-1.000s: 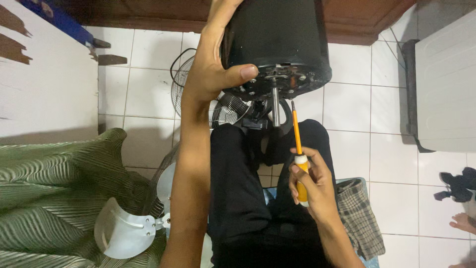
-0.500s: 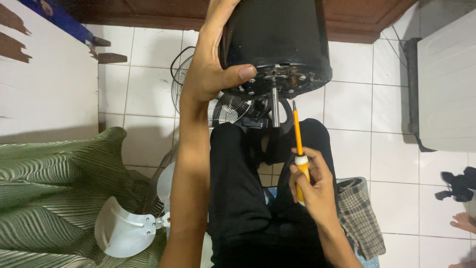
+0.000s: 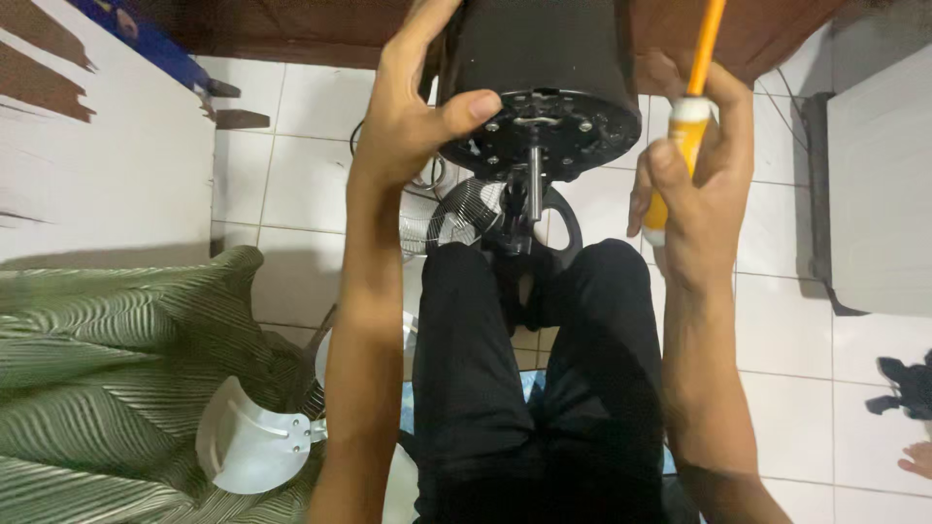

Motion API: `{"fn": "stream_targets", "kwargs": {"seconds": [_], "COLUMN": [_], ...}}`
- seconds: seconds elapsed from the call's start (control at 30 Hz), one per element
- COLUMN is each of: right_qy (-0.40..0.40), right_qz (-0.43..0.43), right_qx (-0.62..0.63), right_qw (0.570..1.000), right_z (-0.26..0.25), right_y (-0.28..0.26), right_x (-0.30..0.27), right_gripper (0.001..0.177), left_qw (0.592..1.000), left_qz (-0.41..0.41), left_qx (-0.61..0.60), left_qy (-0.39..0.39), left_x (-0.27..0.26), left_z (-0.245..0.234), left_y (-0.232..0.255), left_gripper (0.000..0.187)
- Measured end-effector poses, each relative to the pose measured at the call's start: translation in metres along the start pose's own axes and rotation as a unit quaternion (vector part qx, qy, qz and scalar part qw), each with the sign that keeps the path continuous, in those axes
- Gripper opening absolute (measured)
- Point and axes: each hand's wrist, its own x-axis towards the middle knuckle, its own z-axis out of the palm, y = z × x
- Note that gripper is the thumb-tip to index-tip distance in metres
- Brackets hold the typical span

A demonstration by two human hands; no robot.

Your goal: The person disassembles a standing fan by removing the front grille and motor housing using a screwdriver. The person then wipes the motor housing with a cloth.

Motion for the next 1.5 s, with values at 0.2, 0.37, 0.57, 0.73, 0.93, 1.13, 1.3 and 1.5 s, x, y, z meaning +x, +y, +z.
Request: {"fn": "stream_targets", "kwargs": {"seconds": [0.2, 0.37, 0.57, 0.73, 0.93, 1.13, 1.3, 1.5], "right_qy": [-0.075, -0.14, -0.202, -0.274, -0.255, -0.163, -0.044, 0.057], "right_qz": [0.08, 0.107, 0.105, 0.139, 0.127, 0.096, 0.062, 0.043], "right_qx": [0.056, -0.002, -0.031, -0.052, -0.083, -0.065, -0.137, -0.18], "right_qw": [0.992, 0.984, 0.973, 0.95, 0.955, 0.98, 0.988, 0.981], "right_z": [-0.007, -0.01, -0.027, -0.042, -0.044, -0.029, -0.014, 0.001], "right_y": [-0.004, 0.01, 0.028, 0.037, 0.037, 0.014, 0.011, 0.009], "right_x": [0.073, 0.116, 0.134, 0.172, 0.157, 0.12, 0.083, 0.045], "right_gripper": [0.06, 0.062, 0.065, 0.065, 0.084, 0.092, 0.096, 0.102], "left_qw": [0.971, 0.964, 0.923, 0.923, 0.93, 0.956, 0.89, 0.883], "left_qz": [-0.13, -0.077, -0.111, -0.17, -0.178, -0.138, -0.05, -0.12], "left_qx": [-0.078, 0.063, 0.217, 0.177, 0.226, 0.139, 0.331, 0.405], "left_qy": [0.187, 0.245, 0.297, 0.297, 0.228, 0.218, 0.31, 0.204], "left_x": [-0.043, -0.066, -0.061, -0.053, -0.058, -0.052, -0.059, -0.061], "left_z": [0.068, 0.109, 0.133, 0.124, 0.109, 0.09, 0.098, 0.09], "left_y": [0.032, 0.06, 0.067, 0.068, 0.068, 0.066, 0.082, 0.087], "left_gripper": [0.106, 0.121, 0.123, 0.109, 0.133, 0.107, 0.032, 0.028]}}
